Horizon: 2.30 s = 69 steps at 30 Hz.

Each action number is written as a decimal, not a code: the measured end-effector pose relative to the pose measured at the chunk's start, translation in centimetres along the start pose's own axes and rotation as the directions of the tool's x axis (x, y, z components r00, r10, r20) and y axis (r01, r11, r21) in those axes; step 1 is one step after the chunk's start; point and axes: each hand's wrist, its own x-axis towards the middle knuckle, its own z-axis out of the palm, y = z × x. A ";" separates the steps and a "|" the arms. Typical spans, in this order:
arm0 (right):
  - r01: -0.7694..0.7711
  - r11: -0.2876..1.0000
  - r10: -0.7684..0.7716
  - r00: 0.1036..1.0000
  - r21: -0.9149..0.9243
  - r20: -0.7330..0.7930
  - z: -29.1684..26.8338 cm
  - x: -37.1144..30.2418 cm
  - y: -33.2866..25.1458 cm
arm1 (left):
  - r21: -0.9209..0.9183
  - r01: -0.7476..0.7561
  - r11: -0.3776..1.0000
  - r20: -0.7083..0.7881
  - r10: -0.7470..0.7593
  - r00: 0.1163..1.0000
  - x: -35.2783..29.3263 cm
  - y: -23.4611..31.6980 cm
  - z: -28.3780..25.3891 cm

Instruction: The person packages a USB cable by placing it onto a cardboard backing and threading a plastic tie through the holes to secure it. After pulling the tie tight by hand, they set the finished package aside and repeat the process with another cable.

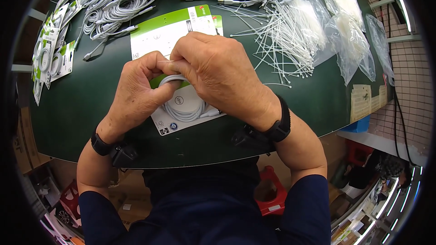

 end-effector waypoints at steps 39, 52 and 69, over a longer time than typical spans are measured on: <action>0.211 0.962 -0.221 0.974 -0.173 -0.042 -1.2 0.3 -0.5 | -0.004 0.002 1.000 -0.015 -0.002 1.000 0.0 0.8 0.0; -0.094 0.962 0.023 0.963 0.256 0.270 -3.2 -0.4 -1.5 | 0.022 -0.070 0.997 0.043 0.069 0.997 0.1 0.5 -0.7; -0.260 0.932 0.198 0.949 0.251 0.247 -3.1 -0.7 -3.6 | -0.013 -0.069 0.998 0.040 0.069 0.997 0.0 0.7 -0.9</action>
